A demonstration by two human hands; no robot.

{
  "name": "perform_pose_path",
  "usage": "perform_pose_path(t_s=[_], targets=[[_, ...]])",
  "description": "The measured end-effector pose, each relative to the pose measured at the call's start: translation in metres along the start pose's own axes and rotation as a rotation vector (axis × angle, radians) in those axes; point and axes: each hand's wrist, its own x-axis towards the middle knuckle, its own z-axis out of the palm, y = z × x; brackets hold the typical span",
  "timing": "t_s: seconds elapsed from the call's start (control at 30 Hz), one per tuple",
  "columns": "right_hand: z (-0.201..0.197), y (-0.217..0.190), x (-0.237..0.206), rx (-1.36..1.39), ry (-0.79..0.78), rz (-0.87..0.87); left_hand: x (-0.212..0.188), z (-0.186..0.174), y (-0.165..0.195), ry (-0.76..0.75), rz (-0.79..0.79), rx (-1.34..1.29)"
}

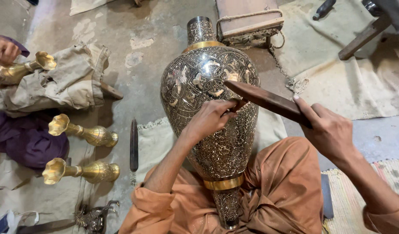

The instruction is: The person sits cross-legged on the floor holding a large engraved metal vase in their lap. They hold a chisel against the vase surface with one hand and strike it with a wooden mallet held in the other hand, working the decorative pattern across the vase body.

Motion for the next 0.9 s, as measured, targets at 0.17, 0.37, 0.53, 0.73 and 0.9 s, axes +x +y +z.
perform_pose_path(t_s=[0.17, 0.37, 0.53, 0.73, 0.9], targets=[[-0.003, 0.013, -0.008, 0.251, 0.035, 0.045, -0.016, 0.014, 0.012, 0.282, -0.043, -0.149], [-0.007, 0.022, -0.011, 0.163, -0.020, 0.044, -0.027, 0.027, 0.015, 0.356, -0.232, -0.192], [-0.015, 0.022, -0.005, 0.053, 0.002, -0.022, -0.029, 0.041, 0.007, 0.438, -0.188, -0.097], [-0.045, 0.017, 0.027, -0.184, 0.045, -0.152, -0.031, 0.054, 0.003, 0.478, -0.197, -0.043], [-0.069, 0.002, 0.056, 0.222, 0.447, -0.210, -0.036, 0.057, 0.004, 0.549, -0.160, 0.021]])
